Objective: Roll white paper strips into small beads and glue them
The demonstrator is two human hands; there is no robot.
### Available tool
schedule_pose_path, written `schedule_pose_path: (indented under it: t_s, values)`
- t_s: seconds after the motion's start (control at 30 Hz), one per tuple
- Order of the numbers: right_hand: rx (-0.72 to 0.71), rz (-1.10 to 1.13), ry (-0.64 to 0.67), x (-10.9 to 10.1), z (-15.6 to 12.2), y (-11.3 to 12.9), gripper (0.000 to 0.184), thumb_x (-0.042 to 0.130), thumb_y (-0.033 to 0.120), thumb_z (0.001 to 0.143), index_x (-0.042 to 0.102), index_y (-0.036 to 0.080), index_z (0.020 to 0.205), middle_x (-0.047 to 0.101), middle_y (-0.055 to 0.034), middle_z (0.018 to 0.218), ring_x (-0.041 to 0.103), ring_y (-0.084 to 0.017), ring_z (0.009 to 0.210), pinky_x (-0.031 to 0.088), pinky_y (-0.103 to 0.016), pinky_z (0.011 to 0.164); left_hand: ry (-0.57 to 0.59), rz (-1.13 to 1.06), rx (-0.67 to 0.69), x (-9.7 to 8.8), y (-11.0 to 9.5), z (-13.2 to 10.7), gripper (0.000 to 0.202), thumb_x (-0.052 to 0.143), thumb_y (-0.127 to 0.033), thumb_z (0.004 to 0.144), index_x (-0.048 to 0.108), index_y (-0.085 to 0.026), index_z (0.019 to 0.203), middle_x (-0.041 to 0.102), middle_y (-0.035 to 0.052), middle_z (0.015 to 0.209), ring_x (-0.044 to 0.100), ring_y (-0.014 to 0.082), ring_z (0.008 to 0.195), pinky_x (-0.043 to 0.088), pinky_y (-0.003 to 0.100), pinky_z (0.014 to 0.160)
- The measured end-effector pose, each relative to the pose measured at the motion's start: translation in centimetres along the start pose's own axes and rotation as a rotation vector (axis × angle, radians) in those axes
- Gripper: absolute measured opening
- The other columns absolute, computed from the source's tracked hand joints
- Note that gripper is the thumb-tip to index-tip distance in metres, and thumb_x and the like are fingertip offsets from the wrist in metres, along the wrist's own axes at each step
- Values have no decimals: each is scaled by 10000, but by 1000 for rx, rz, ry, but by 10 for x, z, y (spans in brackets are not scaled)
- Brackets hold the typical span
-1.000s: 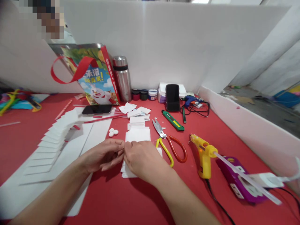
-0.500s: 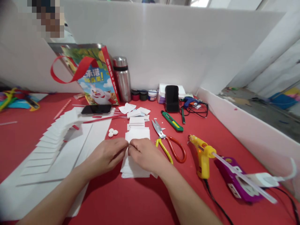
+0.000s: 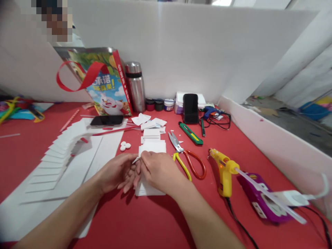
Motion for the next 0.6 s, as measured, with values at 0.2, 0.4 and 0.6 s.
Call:
schedule_pose_path:
  t_s: [0.2,0.4,0.6]
  values:
    - [-20,-111,57,4,1,3,170,407,193,994,566,166,939,648,-48,847,550,-163,685,264,-284,602,29,-136,4,1,-8,-4,310,404,-335,919,530,-153,702,653,75,519,543,127,299,286,156,276]
    - [32,-85,45,4,0,-3,224,382,222,1020,569,160,912,651,-61,795,552,-167,675,271,-291,616,-42,75,154,0,-19,-7,246,434,-319,942,518,-170,766,591,2,533,484,94,327,270,176,322]
    - [196,134,4,-1,0,-10,276,422,240,986,508,191,729,581,-21,643,475,-135,569,251,-277,563,-342,872,462,5,-49,-23,283,387,-315,996,449,-201,745,500,-29,633,495,122,563,361,247,552]
Point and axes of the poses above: each hand's wrist, its own z-axis towards the middle knuckle, its own x-axis out of the palm, y = z × x, the point moved 9 cm from there along z, towards the middle knuckle
